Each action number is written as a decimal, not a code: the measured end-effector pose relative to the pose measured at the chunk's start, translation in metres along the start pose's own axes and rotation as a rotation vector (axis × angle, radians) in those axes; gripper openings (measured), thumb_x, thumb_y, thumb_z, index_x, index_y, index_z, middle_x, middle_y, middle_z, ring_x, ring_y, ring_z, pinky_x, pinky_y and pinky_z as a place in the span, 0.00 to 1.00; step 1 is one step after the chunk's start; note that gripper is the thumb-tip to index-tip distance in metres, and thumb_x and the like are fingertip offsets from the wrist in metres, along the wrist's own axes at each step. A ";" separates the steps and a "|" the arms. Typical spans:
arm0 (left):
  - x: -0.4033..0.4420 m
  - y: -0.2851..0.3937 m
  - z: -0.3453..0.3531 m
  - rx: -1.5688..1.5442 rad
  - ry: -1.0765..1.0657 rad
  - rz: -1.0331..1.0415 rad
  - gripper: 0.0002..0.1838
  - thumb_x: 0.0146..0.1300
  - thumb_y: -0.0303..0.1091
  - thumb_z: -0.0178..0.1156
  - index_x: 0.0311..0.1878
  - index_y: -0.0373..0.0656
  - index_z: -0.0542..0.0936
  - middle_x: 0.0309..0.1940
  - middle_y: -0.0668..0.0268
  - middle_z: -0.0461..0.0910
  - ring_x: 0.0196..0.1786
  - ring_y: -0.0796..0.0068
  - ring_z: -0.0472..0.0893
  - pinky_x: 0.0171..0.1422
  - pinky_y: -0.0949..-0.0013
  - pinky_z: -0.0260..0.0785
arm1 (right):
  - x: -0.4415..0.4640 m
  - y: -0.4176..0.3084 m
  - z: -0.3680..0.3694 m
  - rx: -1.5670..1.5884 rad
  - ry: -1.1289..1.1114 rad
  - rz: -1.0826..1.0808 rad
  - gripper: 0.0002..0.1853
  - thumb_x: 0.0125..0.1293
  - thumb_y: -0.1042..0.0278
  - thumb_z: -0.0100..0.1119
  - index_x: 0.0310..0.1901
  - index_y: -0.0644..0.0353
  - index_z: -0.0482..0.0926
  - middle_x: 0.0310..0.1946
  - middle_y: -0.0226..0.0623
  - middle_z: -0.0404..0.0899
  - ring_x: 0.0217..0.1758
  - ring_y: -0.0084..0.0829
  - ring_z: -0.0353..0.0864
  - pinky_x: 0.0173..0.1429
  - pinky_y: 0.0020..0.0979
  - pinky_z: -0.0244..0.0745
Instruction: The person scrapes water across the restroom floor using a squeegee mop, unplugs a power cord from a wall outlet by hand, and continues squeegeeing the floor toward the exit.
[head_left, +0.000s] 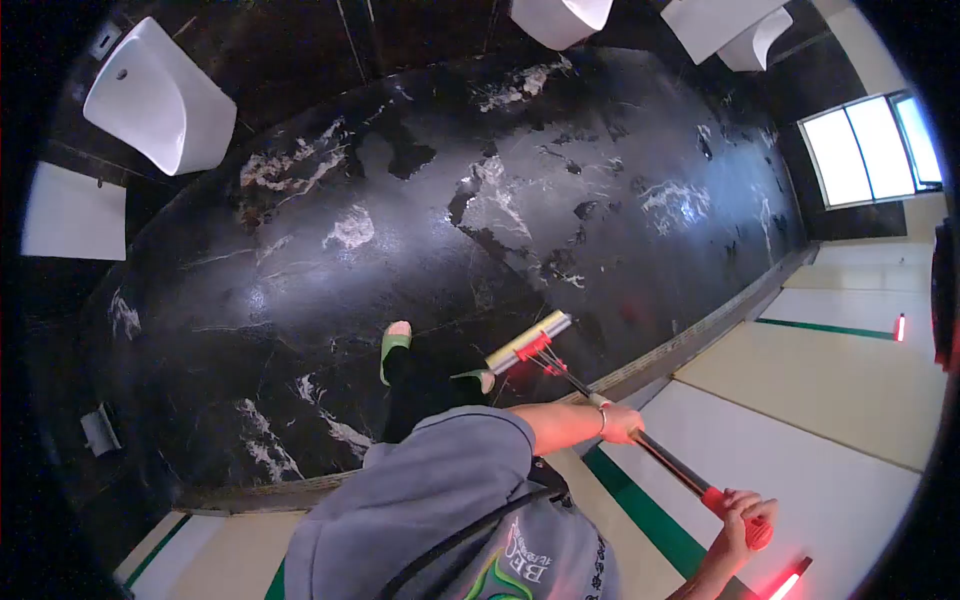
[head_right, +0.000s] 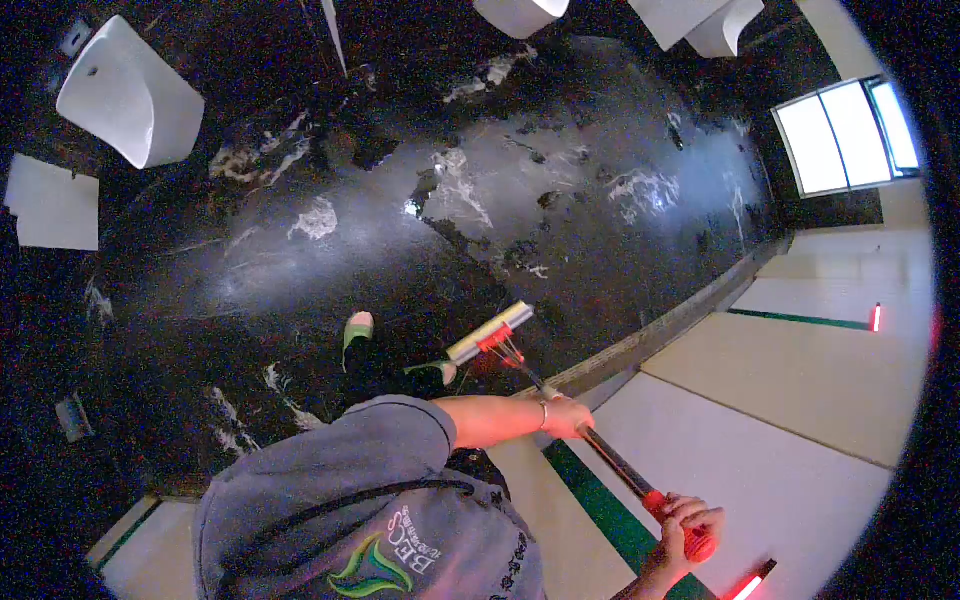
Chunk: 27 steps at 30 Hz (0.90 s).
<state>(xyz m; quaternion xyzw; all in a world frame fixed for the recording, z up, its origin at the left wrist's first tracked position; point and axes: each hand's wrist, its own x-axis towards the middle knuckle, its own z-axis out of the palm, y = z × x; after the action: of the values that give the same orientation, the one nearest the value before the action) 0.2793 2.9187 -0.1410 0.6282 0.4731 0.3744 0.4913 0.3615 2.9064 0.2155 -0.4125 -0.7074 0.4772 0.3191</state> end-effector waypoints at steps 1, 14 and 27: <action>0.002 0.006 0.003 -0.058 0.040 0.032 0.11 0.54 0.46 0.64 0.36 0.52 0.81 0.30 0.57 0.81 0.38 0.50 0.81 0.40 0.51 0.71 | 0.003 0.003 0.003 -0.005 0.006 0.007 0.11 0.54 0.82 0.54 0.29 0.56 0.62 0.24 0.34 0.68 0.34 0.31 0.71 0.54 0.43 0.70; -0.109 0.061 -0.207 0.081 0.203 0.087 0.09 0.49 0.39 0.65 0.28 0.47 0.77 0.24 0.59 0.79 0.32 0.51 0.80 0.29 0.50 0.68 | 0.076 -0.104 0.175 0.363 -0.518 -0.495 0.12 0.57 0.75 0.59 0.29 0.57 0.62 0.20 0.41 0.67 0.24 0.32 0.67 0.31 0.40 0.69; -0.497 -0.092 -0.535 0.721 1.011 -1.025 0.13 0.46 0.32 0.63 0.38 0.49 0.76 0.26 0.58 0.78 0.35 0.51 0.80 0.39 0.51 0.72 | 0.184 -0.042 0.582 0.573 -0.726 -0.074 0.11 0.57 0.80 0.61 0.32 0.57 0.67 0.30 0.33 0.72 0.37 0.30 0.75 0.61 0.50 0.69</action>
<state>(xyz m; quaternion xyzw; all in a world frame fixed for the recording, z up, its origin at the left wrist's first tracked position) -0.3767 2.5878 -0.1066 0.2074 0.9594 0.1658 0.0955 -0.2257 2.8215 0.0676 -0.0887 -0.6272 0.7552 0.1687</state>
